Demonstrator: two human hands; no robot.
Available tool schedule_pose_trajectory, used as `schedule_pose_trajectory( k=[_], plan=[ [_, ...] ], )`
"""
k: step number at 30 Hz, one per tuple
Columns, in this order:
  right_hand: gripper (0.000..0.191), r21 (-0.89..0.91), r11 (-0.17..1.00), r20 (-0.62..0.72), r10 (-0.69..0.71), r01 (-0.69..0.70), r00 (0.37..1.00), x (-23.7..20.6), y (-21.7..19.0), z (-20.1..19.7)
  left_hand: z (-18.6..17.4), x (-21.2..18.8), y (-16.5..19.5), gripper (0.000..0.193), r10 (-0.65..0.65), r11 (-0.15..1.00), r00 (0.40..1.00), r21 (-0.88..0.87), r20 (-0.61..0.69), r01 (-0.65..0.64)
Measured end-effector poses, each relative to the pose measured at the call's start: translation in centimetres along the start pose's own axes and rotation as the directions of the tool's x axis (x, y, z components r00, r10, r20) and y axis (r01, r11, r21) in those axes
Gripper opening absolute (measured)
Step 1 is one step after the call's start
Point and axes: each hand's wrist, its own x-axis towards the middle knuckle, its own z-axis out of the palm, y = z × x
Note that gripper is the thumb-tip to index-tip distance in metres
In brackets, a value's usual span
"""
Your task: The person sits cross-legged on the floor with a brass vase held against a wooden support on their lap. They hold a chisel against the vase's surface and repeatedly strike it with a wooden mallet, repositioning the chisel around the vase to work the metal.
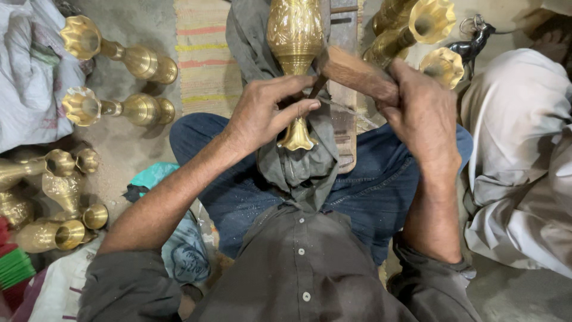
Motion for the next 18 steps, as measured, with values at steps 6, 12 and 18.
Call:
schedule_pose_trajectory(
  k=[6,12,18],
  plan=[
    [0.038,-0.010,1.000,0.017,-0.003,0.003,1.000,0.01,-0.04,-0.13,-0.03,0.20,0.02,0.042,-0.013,0.999,1.000,0.034,0.010,0.013],
    [0.039,0.023,0.999,-0.029,0.024,-0.023,0.999,-0.11,-0.48,-0.41,-0.19,0.06,-0.09,0.043,0.002,1.000,1.000,0.021,0.018,-0.002],
    [0.037,-0.028,0.998,0.023,0.054,-0.053,0.998,-0.15,-0.62,-0.19,0.13,0.13,-0.43,0.041,0.082,0.996,0.996,0.048,-0.031,-0.081]
  ],
)
